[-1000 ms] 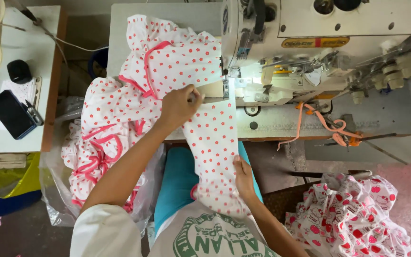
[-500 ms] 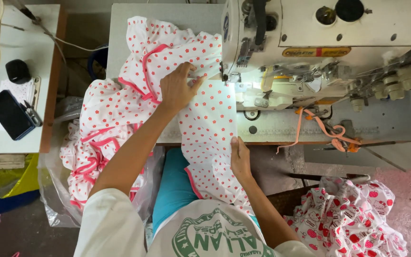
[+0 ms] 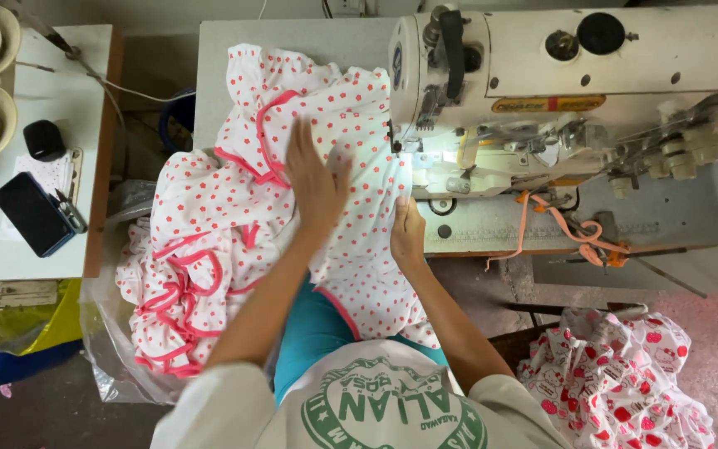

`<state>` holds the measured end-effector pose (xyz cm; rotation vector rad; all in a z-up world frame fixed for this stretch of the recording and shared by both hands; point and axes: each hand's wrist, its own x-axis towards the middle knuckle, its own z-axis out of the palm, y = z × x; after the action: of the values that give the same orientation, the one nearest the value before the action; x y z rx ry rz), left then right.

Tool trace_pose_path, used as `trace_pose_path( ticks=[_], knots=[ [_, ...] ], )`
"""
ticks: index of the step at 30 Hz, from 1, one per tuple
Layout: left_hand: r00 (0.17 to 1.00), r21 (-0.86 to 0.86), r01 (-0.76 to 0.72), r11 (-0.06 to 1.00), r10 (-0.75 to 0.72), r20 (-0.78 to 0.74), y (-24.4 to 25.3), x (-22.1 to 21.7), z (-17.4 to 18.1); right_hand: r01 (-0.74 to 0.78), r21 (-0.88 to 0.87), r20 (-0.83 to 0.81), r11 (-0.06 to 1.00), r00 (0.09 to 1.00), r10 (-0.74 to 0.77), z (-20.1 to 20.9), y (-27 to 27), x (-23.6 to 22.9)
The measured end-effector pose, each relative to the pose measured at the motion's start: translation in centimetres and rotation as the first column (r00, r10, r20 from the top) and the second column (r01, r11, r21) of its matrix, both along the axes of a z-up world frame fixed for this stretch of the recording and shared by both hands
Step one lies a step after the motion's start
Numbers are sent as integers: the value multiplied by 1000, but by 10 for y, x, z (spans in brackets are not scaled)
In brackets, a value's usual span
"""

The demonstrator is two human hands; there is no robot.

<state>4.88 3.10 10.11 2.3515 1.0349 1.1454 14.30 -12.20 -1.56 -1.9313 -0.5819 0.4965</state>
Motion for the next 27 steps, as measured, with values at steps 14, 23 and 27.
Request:
trace_pose_path(
  ticks=[14, 23, 27],
  knots=[
    [940, -502, 5, 865, 167, 297, 3, -80, -46, 16, 82, -157, 997, 988, -3, -26, -88, -41],
    [909, -441, 85, 894, 112, 402, 78, -23, -55, -38, -28, -138, 999, 990, 34, -11, -105, -60],
    [876, -423, 132, 896, 94, 474, 101, -2, -52, -46, -56, -110, 997, 993, 39, -12, -85, -46]
  ],
)
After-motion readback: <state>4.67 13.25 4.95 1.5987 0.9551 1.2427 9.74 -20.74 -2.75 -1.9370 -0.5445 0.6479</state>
